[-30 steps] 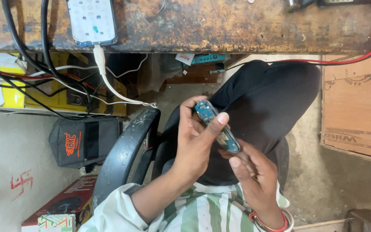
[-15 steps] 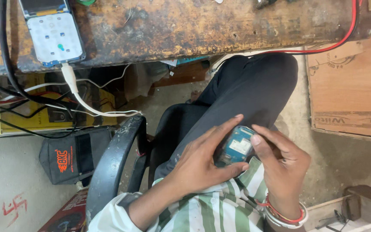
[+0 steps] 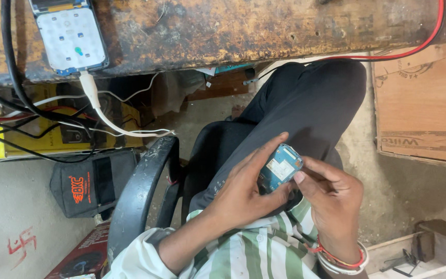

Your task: The person disassembles a mobile phone, removes the screen and battery, then uses a soldering iron and tweezers to work on the motherboard. The person handles the phone casing, screen, battery, and circuit board throughout the process.

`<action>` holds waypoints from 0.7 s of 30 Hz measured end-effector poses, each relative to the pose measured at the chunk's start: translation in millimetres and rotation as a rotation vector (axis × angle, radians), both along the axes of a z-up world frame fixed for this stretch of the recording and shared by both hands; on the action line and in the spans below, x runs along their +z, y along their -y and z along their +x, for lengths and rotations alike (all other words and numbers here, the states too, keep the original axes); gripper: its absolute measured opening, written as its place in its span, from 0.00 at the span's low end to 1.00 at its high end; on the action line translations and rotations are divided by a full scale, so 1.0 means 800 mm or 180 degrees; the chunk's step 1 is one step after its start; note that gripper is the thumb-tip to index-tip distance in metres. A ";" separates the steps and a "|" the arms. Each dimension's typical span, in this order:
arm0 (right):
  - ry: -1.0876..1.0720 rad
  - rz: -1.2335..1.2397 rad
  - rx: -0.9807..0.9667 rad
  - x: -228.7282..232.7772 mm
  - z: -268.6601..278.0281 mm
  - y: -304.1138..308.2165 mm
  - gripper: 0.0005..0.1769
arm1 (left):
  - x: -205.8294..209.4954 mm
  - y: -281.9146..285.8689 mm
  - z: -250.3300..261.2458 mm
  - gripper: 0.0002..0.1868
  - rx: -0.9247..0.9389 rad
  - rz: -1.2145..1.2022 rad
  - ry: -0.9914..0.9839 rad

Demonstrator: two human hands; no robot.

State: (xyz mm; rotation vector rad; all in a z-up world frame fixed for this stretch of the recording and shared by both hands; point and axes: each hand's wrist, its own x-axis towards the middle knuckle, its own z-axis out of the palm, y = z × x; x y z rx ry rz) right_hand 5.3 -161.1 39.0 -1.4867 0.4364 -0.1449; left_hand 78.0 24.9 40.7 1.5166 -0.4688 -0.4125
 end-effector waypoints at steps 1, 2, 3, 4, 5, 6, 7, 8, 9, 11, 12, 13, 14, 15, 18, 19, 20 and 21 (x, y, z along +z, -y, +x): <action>0.0000 -0.0010 -0.0047 0.000 -0.001 -0.001 0.17 | 0.001 0.001 -0.001 0.44 -0.0014 -0.0049 -0.0002; 0.0007 -0.0021 -0.0089 -0.001 0.000 -0.002 0.18 | 0.002 0.001 -0.001 0.44 -0.0024 -0.0099 0.0001; 0.0014 -0.0032 -0.0132 0.000 0.000 -0.003 0.18 | 0.003 0.002 -0.001 0.44 -0.0034 -0.0149 0.0005; -0.0055 -0.0099 -0.0163 0.002 0.000 -0.005 0.18 | 0.004 0.002 -0.002 0.44 -0.0054 -0.0098 -0.0070; -0.0124 -0.0167 -0.0193 0.004 -0.002 -0.007 0.18 | 0.006 0.002 -0.002 0.44 -0.0075 -0.0047 -0.0146; -0.0197 -0.0232 -0.0222 0.007 -0.003 -0.010 0.18 | 0.007 0.002 -0.002 0.45 -0.0096 0.0005 -0.0224; -0.0162 -0.0242 -0.0201 0.008 -0.004 -0.012 0.18 | 0.008 0.001 -0.003 0.44 -0.0071 -0.0023 -0.0127; -0.0124 -0.0252 -0.0180 0.010 -0.003 -0.014 0.19 | 0.008 0.000 -0.002 0.44 -0.0047 -0.0052 -0.0026; -0.0085 -0.0262 -0.0159 0.011 -0.002 -0.015 0.19 | 0.009 -0.001 -0.002 0.44 -0.0023 -0.0081 0.0076; -0.0070 -0.0258 -0.0126 0.011 -0.003 -0.015 0.19 | 0.009 -0.002 -0.003 0.44 -0.0060 -0.0026 0.0093; -0.0053 -0.0259 -0.0109 0.011 -0.002 -0.014 0.19 | 0.009 -0.001 -0.002 0.45 -0.0078 -0.0001 0.0112; -0.0086 -0.0310 -0.0147 0.010 -0.001 -0.013 0.18 | 0.010 -0.001 -0.002 0.45 -0.0118 0.0060 0.0066; -0.0121 -0.0358 -0.0186 0.008 -0.001 -0.013 0.18 | 0.012 0.000 -0.003 0.45 -0.0161 0.0124 0.0018; -0.0157 -0.0406 -0.0226 0.006 -0.001 -0.013 0.18 | 0.012 0.000 -0.003 0.46 -0.0203 0.0187 -0.0031; -0.0052 -0.0292 -0.0282 0.003 -0.005 -0.011 0.17 | 0.014 0.002 -0.005 0.45 -0.0295 0.0194 -0.0073; -0.0015 -0.0315 -0.0305 0.002 -0.006 -0.010 0.17 | 0.014 0.003 -0.005 0.45 -0.0338 0.0195 -0.0125; 0.0018 -0.0339 -0.0322 0.000 -0.006 -0.010 0.17 | 0.013 0.003 -0.005 0.45 -0.0376 0.0196 -0.0181; 0.0051 -0.0363 -0.0339 -0.002 -0.007 -0.009 0.18 | 0.011 0.003 -0.007 0.45 -0.0413 0.0197 -0.0237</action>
